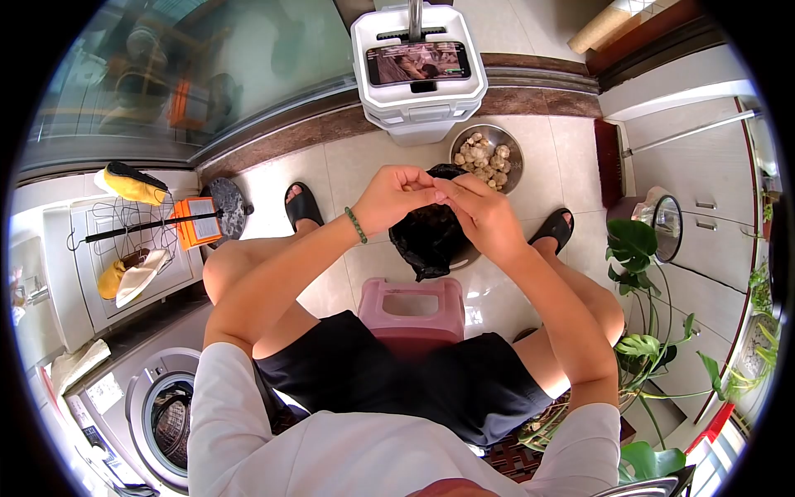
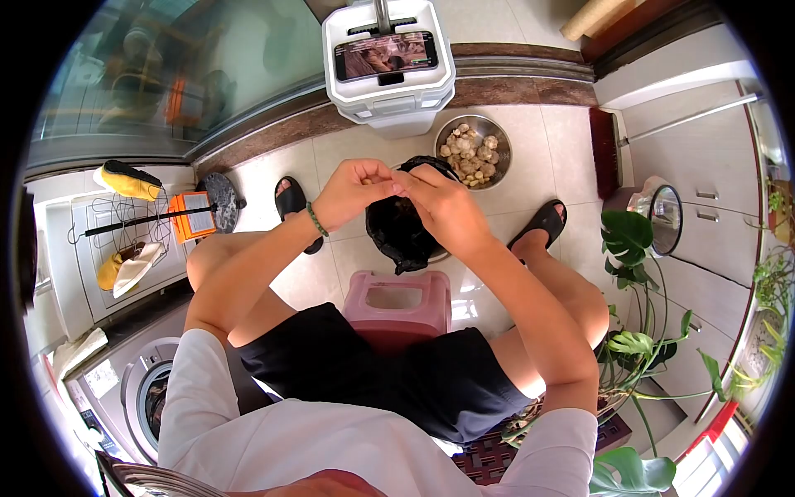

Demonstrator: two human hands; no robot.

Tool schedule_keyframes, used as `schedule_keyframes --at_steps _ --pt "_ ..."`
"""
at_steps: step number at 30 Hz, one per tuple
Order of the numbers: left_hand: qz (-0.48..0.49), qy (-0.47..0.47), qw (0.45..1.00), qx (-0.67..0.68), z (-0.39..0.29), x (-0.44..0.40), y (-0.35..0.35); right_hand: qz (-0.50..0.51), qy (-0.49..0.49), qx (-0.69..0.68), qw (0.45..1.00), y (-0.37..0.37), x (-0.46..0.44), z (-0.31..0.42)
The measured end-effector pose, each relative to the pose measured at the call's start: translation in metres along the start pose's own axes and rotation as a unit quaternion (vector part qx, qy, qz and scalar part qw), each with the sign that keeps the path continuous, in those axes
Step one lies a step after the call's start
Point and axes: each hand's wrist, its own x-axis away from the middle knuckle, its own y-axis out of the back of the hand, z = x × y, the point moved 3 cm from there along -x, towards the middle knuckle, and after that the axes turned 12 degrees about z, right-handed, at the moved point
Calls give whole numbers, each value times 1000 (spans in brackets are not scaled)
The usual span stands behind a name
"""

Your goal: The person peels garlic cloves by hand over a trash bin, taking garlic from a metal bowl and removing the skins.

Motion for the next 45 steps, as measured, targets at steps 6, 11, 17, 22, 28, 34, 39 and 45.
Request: schedule_keyframes --at_steps 6,11,17,22,28,34,39,45 --pt "-3 8 1000 10 -2 0 1 -20 5 -2 1000 -1 -1 0" --pt "-4 7 1000 8 0 -1 1 -12 9 8 1000 0 -1 1" --pt "0 7 1000 -1 2 -1 3 -10 16 4 1000 1 -1 0" --pt "8 4 1000 -1 4 -1 3 0 12 3 1000 1 -2 0" --pt "9 15 1000 2 -8 2 0 -3 6 -26 1000 7 -2 5" --pt "34 23 990 136 -19 6 -6 -140 -37 -158 977 17 -1 1" --pt "55 9 987 151 -18 5 -6 -114 -15 -127 985 22 -4 8" --pt "44 -5 990 133 -19 4 -7 -116 -11 -131 985 23 -5 9"
